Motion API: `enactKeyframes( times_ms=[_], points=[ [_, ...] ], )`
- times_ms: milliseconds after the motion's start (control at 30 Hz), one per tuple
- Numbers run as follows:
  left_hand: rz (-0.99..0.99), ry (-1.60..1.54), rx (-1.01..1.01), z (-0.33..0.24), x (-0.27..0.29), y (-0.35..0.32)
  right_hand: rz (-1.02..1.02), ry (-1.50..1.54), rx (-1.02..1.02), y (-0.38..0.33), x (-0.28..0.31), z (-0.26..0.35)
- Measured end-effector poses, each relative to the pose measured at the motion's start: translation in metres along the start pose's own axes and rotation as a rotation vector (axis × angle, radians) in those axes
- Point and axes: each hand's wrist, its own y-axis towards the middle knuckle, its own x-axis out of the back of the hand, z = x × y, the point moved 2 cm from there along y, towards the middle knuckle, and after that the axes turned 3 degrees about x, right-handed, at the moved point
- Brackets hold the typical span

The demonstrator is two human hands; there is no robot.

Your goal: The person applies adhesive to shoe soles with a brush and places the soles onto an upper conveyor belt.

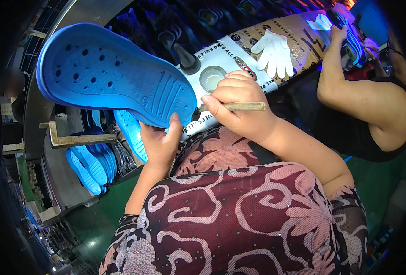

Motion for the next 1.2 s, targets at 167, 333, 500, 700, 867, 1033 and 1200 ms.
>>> enactKeyframes(
  times_ms=[167, 333, 500, 700, 867, 1033, 1200],
  points=[
    [-0.024, -0.023, -0.069, -0.001, -0.003, 0.000, -0.015, 0.030, 0.013, 0.002, 0.005, 0.007],
    [-0.007, -0.085, -0.062, -0.003, -0.007, 0.000, 0.026, 0.031, -0.019, -0.004, 0.000, 0.007],
    [-0.008, -0.087, -0.049, -0.003, -0.008, 0.000, -0.043, 0.063, -0.007, -0.005, 0.004, 0.005],
    [-0.027, -0.131, -0.075, -0.004, -0.009, 0.002, 0.024, 0.046, -0.001, -0.005, 0.002, 0.008],
    [-0.043, -0.102, -0.101, 0.000, -0.008, 0.003, 0.007, 0.104, -0.021, -0.004, 0.005, 0.007],
    [-0.035, -0.113, -0.099, -0.001, -0.010, 0.004, 0.041, 0.078, -0.041, -0.004, -0.001, 0.009],
    [-0.040, -0.129, -0.107, -0.003, -0.007, 0.001, 0.087, 0.127, -0.069, -0.005, 0.006, 0.011]
  ],
)
